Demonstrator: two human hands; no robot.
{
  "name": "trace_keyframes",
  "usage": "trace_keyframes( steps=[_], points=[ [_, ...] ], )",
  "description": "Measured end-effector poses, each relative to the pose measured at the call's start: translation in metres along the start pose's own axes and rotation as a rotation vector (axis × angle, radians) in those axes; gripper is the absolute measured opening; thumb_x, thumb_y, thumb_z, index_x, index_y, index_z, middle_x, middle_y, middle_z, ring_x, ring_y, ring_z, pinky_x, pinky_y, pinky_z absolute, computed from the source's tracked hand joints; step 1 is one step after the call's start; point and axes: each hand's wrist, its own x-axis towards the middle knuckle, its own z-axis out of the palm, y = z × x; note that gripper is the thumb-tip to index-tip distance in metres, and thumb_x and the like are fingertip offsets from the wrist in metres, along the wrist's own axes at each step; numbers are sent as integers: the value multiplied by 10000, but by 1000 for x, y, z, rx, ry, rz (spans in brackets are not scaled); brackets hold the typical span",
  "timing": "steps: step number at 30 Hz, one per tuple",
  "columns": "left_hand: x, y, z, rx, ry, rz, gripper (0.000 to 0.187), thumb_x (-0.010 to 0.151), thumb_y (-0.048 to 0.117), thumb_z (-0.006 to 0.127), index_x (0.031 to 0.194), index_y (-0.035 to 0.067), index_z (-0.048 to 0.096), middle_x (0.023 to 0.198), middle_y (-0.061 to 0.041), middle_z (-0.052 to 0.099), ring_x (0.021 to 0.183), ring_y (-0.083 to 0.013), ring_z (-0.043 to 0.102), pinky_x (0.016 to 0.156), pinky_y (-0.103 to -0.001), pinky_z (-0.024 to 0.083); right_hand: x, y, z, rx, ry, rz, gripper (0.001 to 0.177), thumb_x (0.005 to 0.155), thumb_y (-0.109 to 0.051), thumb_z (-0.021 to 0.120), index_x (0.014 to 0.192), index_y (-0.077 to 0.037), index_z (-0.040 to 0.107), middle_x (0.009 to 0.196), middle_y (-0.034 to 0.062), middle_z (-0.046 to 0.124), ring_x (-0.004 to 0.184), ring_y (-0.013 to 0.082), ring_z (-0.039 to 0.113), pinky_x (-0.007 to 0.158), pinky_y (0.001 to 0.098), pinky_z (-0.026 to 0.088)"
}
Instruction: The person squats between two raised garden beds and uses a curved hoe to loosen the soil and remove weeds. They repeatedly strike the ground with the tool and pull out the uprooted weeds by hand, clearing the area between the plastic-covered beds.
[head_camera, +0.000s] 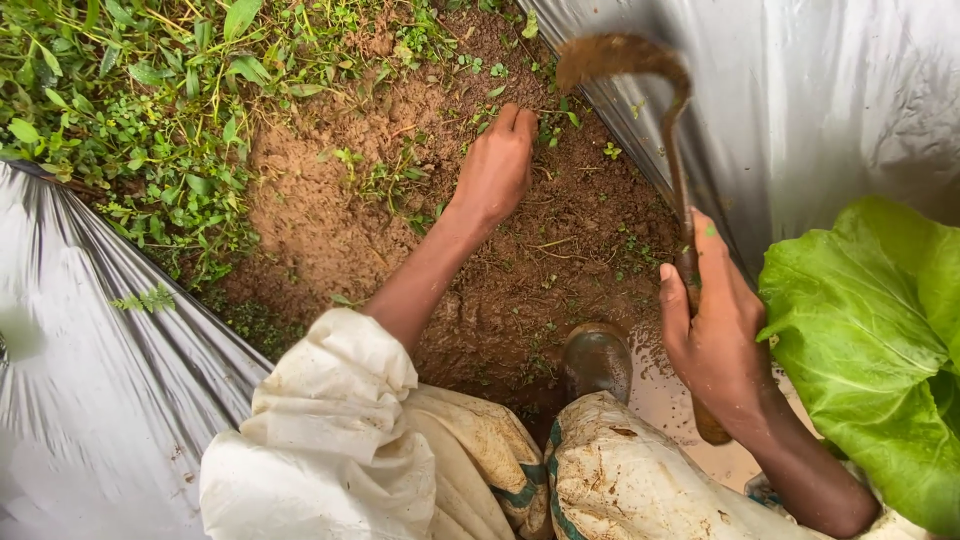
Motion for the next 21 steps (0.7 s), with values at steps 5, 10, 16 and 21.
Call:
trace_keyframes(
  steps=[5, 10, 16, 21],
  points=[
    [-4, 4, -6, 7, -6, -13, 209, 929, -136, 490, 1071, -38, 608, 1005, -187, 620, 805, -366, 739, 669, -475, 666, 7, -6, 3, -8, 21, -18, 531, 981, 107, 601, 1488, 156, 450, 1118, 438, 621, 845, 497, 668, 556, 480, 561],
    [-9, 4, 2, 24, -7, 2, 223, 918, -147, 484, 1061, -32, 612, 989, -177, 621, 782, -349, 742, 651, -447, 665, -1, -10, -8, -20, -7, 3, 520, 947, 103, 633, 1450, 162, 514, 1123, 444, 630, 868, 530, 686, 595, 504, 586],
    [-14, 5, -8, 12, 44, 35, 194, 917, -122, 508, 1025, -8, 622, 966, -159, 620, 757, -339, 745, 623, -430, 657, 0, -9, 3, 57, 44, 38, 541, 1002, 90, 566, 1507, 181, 396, 1098, 442, 605, 723, 430, 658, 510, 449, 576],
    [-16, 16, -16, -56, -2, 7, 181, 942, -101, 500, 1058, -37, 623, 984, -188, 629, 760, -362, 746, 617, -419, 657, -7, 3, -4, 4, -51, 70, 519, 966, 52, 595, 1460, 163, 482, 1224, 439, 601, 956, 512, 681, 699, 503, 615]
  ],
)
